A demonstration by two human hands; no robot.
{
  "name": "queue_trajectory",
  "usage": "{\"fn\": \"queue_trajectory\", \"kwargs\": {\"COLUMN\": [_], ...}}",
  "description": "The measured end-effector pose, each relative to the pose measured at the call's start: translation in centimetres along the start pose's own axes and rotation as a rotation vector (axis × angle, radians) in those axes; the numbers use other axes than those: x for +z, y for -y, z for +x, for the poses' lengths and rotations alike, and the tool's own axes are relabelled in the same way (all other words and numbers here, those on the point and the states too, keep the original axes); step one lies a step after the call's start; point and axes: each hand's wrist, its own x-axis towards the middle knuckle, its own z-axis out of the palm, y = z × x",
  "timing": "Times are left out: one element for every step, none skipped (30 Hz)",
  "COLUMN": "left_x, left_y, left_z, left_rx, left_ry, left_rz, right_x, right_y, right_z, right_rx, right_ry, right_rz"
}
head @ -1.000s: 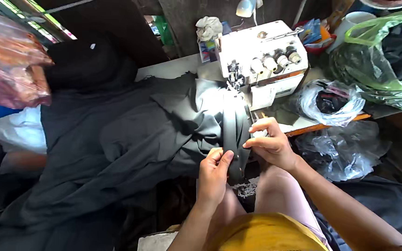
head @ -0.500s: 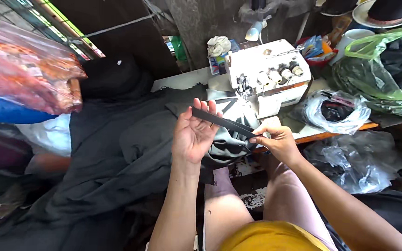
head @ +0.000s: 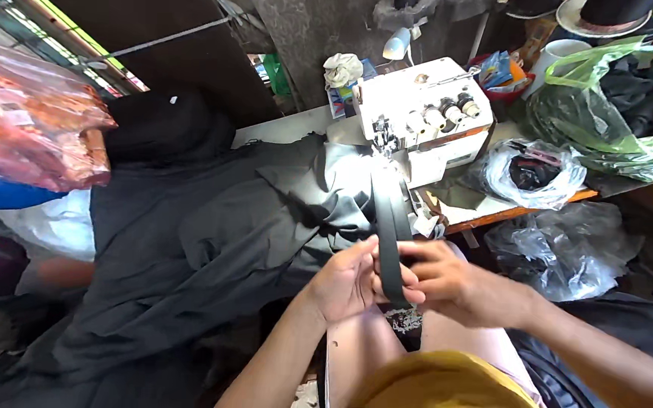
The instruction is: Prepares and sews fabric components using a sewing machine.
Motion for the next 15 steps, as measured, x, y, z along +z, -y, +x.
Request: {"fn": "queue_trajectory", "kwargs": {"left_x": [-0.5, -0.8, -0.8, -0.5, -0.3, -0.1, 0.0, 0.1, 0.2, 0.2, 0.2, 0.2, 0.2, 0.0, -0.2], "left_y": [-0.7, -1.4, -2.1, -2.7, -3.1, -3.2, -3.3, -3.3, -3.4, -3.6, -3.8, -4.0, -4.2, -4.5, -4.6], "left_z": [0.3, 0.8, 1.5, 2.3, 3.3, 4.2, 5.0, 5.6, 6.1, 6.3, 6.3, 6.2, 5.9, 5.7, 5.5], "left_rx": [-0.004, -0.008, -0.010, -0.010, -0.005, 0.012, 0.041, 0.069, 0.092, 0.105, 0.115, 0.132, 0.154, 0.178, 0.201], "left_ry": [-0.060, -0.149, -0.265, -0.373, -0.466, -0.546, -0.620, -0.676, -0.719, -0.743, -0.747, -0.734, -0.715, -0.697, -0.687], "left_rz": [0.051, 0.079, 0.079, 0.049, 0.008, -0.025, -0.036, -0.017, 0.003, 0.025, 0.040, 0.044, 0.042, 0.035, 0.036], "right_x": [0.7, 1.6, 2.5, 3.3, 4.1, 4.7, 5.1, 5.3, 5.4, 5.3, 5.2, 5.1, 5.1, 5.2, 5.2], "right_y": [1.2, 2.2, 3.1, 3.9, 4.5, 4.8, 4.9, 4.9, 4.8, 4.6, 4.5, 4.3, 4.0, 3.9, 3.8], "right_z": [-0.6, -1.1, -1.6, -1.9, -2.0, -2.1, -2.1, -2.1, -1.9, -1.7, -1.6, -1.5, -1.5, -1.5, -1.5], "right_rx": [0.016, 0.067, 0.134, 0.196, 0.238, 0.264, 0.272, 0.269, 0.267, 0.278, 0.309, 0.358, 0.406, 0.441, 0.458], "right_ry": [-0.018, -0.068, -0.137, -0.209, -0.276, -0.327, -0.359, -0.376, -0.388, -0.402, -0.417, -0.428, -0.437, -0.444, -0.454], "right_rz": [0.059, 0.124, 0.164, 0.183, 0.185, 0.171, 0.141, 0.110, 0.090, 0.087, 0.099, 0.117, 0.133, 0.145, 0.153]}}
